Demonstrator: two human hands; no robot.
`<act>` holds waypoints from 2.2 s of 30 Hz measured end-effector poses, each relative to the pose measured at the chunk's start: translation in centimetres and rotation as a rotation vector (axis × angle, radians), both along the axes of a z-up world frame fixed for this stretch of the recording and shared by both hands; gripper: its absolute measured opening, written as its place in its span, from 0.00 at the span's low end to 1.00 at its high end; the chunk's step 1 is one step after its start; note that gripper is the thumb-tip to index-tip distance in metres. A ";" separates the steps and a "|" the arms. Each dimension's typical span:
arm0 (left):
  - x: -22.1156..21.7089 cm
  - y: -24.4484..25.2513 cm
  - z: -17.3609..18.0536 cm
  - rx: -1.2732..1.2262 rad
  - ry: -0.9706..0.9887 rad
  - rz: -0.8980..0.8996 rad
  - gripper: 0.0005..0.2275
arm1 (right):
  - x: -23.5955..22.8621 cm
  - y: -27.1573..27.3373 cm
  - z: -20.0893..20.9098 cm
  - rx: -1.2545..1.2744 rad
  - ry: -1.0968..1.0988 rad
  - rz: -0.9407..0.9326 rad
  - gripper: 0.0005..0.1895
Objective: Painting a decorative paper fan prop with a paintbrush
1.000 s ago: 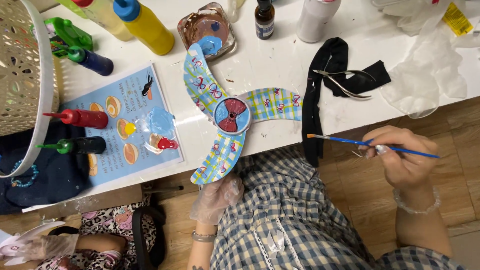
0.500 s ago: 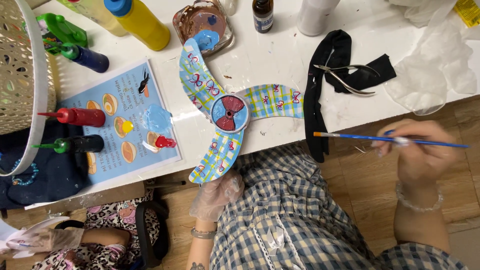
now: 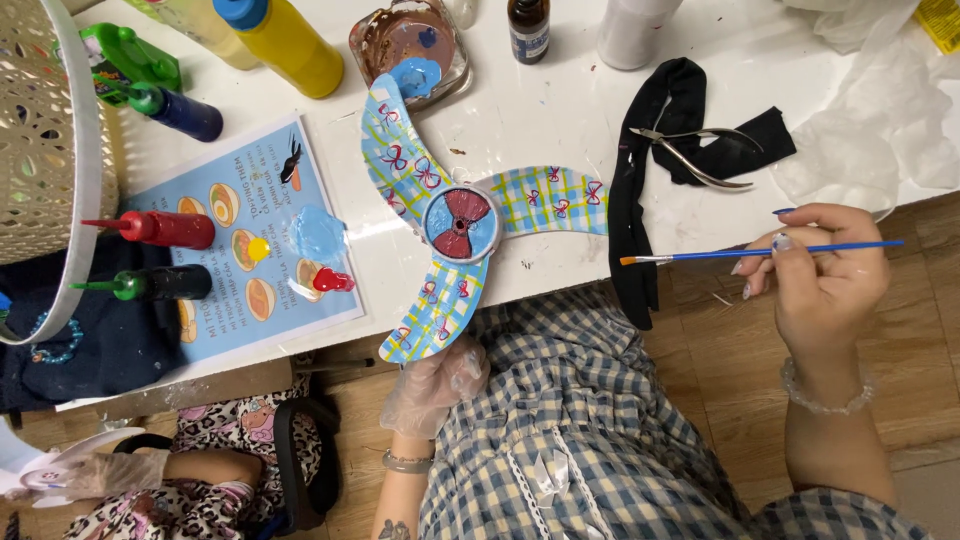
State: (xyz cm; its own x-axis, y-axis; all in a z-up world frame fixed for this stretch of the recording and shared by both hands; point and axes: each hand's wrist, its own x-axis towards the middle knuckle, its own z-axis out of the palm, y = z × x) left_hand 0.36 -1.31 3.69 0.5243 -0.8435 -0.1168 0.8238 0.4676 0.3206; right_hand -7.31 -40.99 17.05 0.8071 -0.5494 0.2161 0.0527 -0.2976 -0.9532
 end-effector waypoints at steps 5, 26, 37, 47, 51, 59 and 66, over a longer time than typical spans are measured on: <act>-0.1 -0.2 0.3 0.008 0.013 0.023 0.13 | -1.4 0.0 1.4 0.018 -0.080 -0.043 0.06; 0.1 1.4 -2.7 0.013 -0.011 -0.054 0.23 | -6.7 -10.6 -10.9 0.110 0.009 0.126 0.23; -0.6 1.5 -1.4 -0.117 0.122 0.031 0.15 | 3.9 7.6 3.1 0.481 -0.120 0.402 0.08; -0.5 2.2 -3.1 -0.356 0.236 -0.019 0.21 | 14.1 22.1 7.4 -0.343 -0.088 0.695 0.07; -1.8 1.4 -6.5 -0.304 0.039 0.221 0.17 | 15.3 24.3 5.7 -0.442 -0.232 0.637 0.07; -1.6 1.9 -6.4 -0.266 0.050 0.146 0.19 | 14.7 24.3 4.1 -0.613 -0.252 0.634 0.03; -1.7 1.9 -5.9 -0.239 0.060 0.154 0.18 | 15.0 24.4 3.5 -0.646 -0.267 0.644 0.03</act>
